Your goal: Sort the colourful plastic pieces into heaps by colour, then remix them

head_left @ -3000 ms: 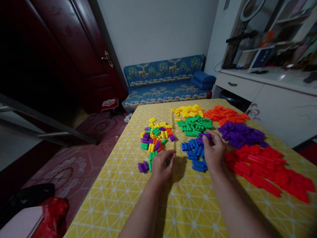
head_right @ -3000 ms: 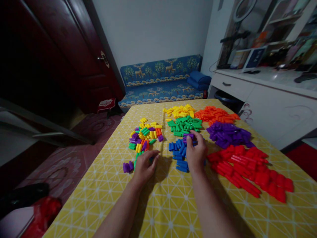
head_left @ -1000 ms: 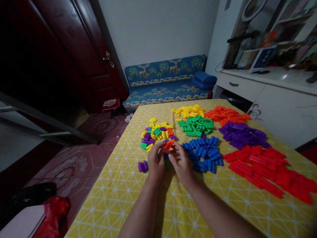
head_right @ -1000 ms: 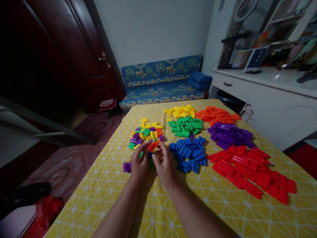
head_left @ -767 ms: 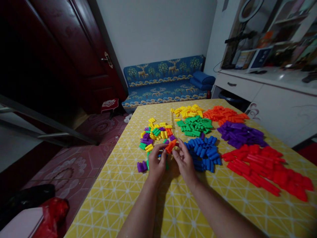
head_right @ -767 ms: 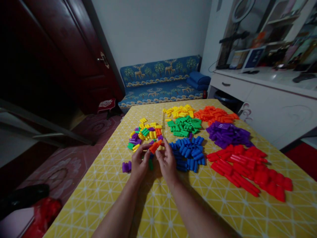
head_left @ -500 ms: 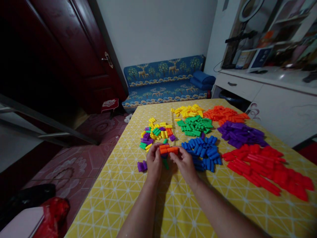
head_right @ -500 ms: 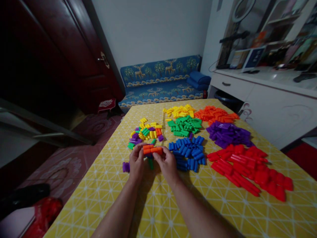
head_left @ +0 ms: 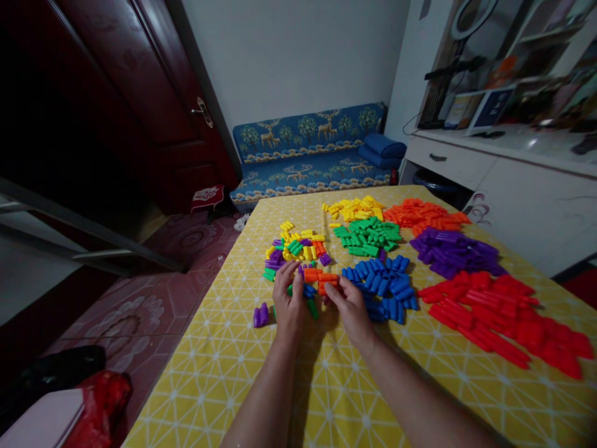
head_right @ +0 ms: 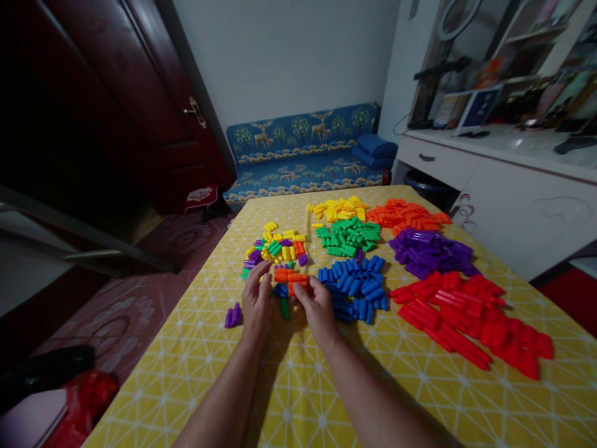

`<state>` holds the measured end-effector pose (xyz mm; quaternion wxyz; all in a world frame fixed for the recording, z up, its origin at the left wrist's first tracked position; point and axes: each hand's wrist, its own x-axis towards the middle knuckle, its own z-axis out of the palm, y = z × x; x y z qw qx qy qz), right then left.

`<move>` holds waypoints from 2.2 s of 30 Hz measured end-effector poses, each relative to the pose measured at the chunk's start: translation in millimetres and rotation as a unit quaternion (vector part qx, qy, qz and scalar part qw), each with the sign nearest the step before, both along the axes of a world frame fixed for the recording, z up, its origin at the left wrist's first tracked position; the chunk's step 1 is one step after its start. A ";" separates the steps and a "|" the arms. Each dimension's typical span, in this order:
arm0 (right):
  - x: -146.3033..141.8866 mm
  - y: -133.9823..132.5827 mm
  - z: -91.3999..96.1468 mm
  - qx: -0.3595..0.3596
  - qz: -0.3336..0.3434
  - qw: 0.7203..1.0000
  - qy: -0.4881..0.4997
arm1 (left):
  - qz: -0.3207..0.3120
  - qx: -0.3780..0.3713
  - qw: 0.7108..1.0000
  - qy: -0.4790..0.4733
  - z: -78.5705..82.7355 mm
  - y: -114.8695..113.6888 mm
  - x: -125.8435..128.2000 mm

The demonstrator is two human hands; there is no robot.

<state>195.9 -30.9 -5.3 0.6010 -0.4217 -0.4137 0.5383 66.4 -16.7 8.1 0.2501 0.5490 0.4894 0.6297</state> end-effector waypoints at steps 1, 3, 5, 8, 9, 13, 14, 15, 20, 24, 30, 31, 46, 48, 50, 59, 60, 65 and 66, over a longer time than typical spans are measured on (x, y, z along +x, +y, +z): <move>0.2 0.0 -0.7 0.003 0.003 1.000 -0.010 | -0.024 -0.017 0.999 -0.013 -0.2 -0.9 2.2; 0.7 -0.3 -1.3 0.011 0.008 1.000 -0.028 | -0.066 -0.050 0.995 -0.048 -2.3 -1.2 5.4; 0.9 -1.1 -0.8 0.013 0.010 0.999 -0.034 | -0.069 -0.059 0.993 -0.079 -5.1 0.3 5.6; 0.6 -3.3 1.3 0.007 0.009 1.000 -0.012 | -0.002 -0.043 0.992 -0.120 -7.9 4.0 0.4; 0.4 -4.2 2.0 0.008 0.010 1.000 -0.003 | 0.020 -0.039 0.991 -0.126 -8.4 5.1 -1.6; 0.2 -7.3 4.0 0.049 -0.005 0.999 -0.014 | 0.023 -0.027 0.996 -0.076 -9.1 4.7 -2.6; 0.5 -7.5 4.2 0.065 -0.008 0.997 -0.027 | 0.009 -0.024 0.998 -0.049 -8.9 3.2 -0.9; 0.8 -7.4 4.2 0.080 -0.011 0.996 -0.040 | -0.004 -0.019 1.000 -0.019 -8.4 1.5 1.1; 0.8 -2.5 0.2 0.078 -0.012 0.995 -0.061 | -0.042 -0.005 0.993 0.111 -2.1 -6.9 6.6; 1.0 1.3 -4.2 0.023 -0.046 0.999 -0.011 | 0.018 -0.007 0.997 0.079 2.7 -9.1 2.9; 8.4 2.8 -5.3 0.021 -0.105 0.994 0.037 | -0.282 -0.197 0.939 0.008 8.4 -16.4 -0.8; 9.8 3.0 -5.3 0.025 -0.116 0.992 0.040 | -0.335 -0.226 0.914 0.033 9.0 -17.5 -1.1; 14.3 -7.6 17.0 0.064 -0.104 0.991 -0.047 | -0.162 0.036 0.943 0.288 -13.5 5.0 -0.5; 26.5 -8.8 24.8 0.075 -0.122 0.987 -0.069 | -0.153 0.037 0.946 0.283 -13.9 4.7 -0.5; 46.7 -8.3 30.8 0.082 -0.166 0.978 -0.095 | -0.146 0.030 0.946 0.287 -14.3 4.7 -0.5; 135.2 -1.1 20.9 0.017 -0.231 0.957 -0.173 | -0.150 0.007 0.932 0.329 -16.6 6.5 -0.6; 138.4 -0.7 18.8 0.009 -0.225 0.960 -0.168 | -0.150 0.005 0.933 0.326 -16.7 6.2 -0.5; 148.8 5.1 16.8 -0.006 -0.208 0.962 -0.176 | -0.147 -0.008 0.937 0.318 -14.4 3.4 1.4; 151.1 7.8 18.8 -0.010 -0.195 0.963 -0.187 | -0.146 -0.011 0.936 0.320 -14.2 2.9 1.8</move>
